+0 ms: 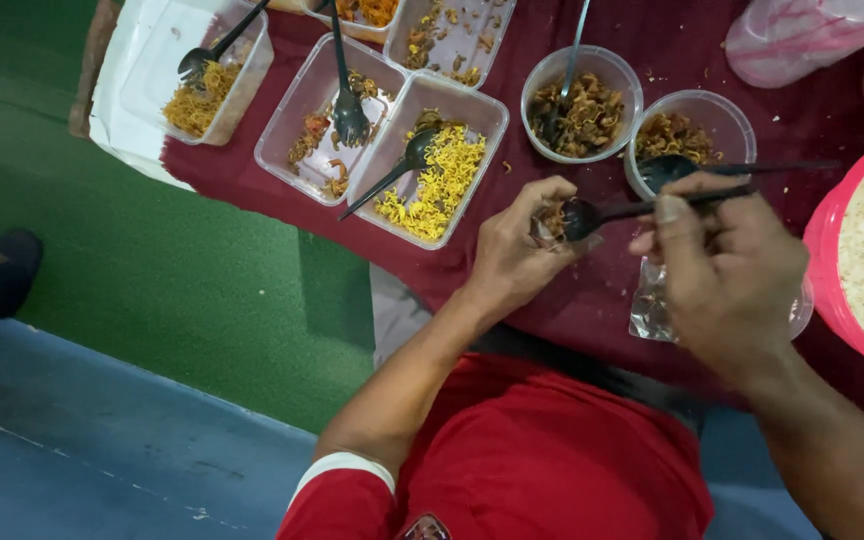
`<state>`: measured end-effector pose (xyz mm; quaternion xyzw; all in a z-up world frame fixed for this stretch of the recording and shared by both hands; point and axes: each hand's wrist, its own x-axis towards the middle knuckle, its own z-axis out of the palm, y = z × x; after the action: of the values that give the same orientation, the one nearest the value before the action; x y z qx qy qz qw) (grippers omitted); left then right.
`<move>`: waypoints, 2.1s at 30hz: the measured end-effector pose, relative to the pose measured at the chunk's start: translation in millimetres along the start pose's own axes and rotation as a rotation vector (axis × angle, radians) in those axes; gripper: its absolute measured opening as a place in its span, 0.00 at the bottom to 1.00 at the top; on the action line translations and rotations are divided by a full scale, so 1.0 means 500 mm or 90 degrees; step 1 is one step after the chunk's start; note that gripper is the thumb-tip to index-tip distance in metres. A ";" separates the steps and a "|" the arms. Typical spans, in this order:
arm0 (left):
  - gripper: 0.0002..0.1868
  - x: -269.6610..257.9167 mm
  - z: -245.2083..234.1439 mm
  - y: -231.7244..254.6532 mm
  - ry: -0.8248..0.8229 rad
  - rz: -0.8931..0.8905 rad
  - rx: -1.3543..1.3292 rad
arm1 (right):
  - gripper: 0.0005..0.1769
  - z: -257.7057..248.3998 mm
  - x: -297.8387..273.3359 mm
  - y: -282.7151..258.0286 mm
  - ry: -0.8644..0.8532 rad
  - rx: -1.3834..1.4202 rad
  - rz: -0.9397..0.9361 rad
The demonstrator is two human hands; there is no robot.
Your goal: Scooping food items from containers into small plastic bags using spoons
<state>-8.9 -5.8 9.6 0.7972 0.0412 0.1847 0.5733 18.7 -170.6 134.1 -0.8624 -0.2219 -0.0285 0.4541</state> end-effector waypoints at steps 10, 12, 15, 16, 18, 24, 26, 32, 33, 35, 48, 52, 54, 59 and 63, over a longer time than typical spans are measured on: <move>0.25 0.000 0.005 -0.003 -0.019 0.094 0.024 | 0.13 -0.002 -0.015 0.011 -0.172 -0.304 0.024; 0.24 -0.002 0.003 -0.002 -0.034 0.057 0.015 | 0.11 0.003 -0.031 0.033 -0.122 -0.326 -0.086; 0.22 0.001 -0.001 0.009 -0.028 0.080 -0.008 | 0.10 0.002 -0.030 0.022 -0.090 -0.325 -0.161; 0.21 0.001 -0.004 0.015 -0.007 0.139 -0.024 | 0.10 0.001 -0.026 0.011 -0.108 -0.305 -0.126; 0.20 0.002 -0.003 0.010 0.000 0.146 -0.023 | 0.09 0.002 -0.034 0.016 -0.068 -0.304 -0.190; 0.14 -0.001 -0.006 0.003 -0.001 0.150 -0.095 | 0.13 -0.009 -0.040 0.002 0.011 -0.296 -0.393; 0.15 -0.004 -0.003 -0.005 -0.013 0.108 -0.089 | 0.14 -0.012 -0.038 -0.009 0.019 -0.283 -0.435; 0.18 -0.005 -0.004 0.002 -0.003 0.076 -0.093 | 0.15 -0.018 -0.039 -0.016 0.018 -0.278 -0.434; 0.17 -0.005 -0.005 0.005 0.008 0.096 -0.095 | 0.14 -0.019 -0.040 -0.013 0.021 -0.282 -0.438; 0.17 -0.005 -0.004 0.007 0.019 0.117 -0.097 | 0.12 -0.022 -0.045 -0.008 0.024 -0.286 -0.441; 0.19 -0.002 0.000 0.007 0.022 0.064 -0.048 | 0.06 -0.019 -0.002 -0.038 0.086 -0.126 -0.268; 0.18 -0.001 -0.009 0.028 0.013 0.054 -0.086 | 0.03 0.014 0.062 -0.059 0.099 -0.015 -0.296; 0.17 0.002 -0.012 0.033 0.011 0.091 -0.090 | 0.01 0.036 0.111 -0.044 0.105 -0.033 -0.302; 0.18 0.001 -0.009 0.032 0.008 0.146 -0.085 | 0.06 0.121 0.245 -0.045 0.027 0.021 -0.208; 0.16 0.001 -0.006 0.015 0.008 0.160 -0.051 | 0.09 0.216 0.337 -0.016 0.068 0.094 -0.187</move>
<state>-10.4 -5.5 17.6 0.7711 -0.0631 0.2619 0.5769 150.7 -20.6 119.1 -0.7823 -0.3226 -0.1236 0.5183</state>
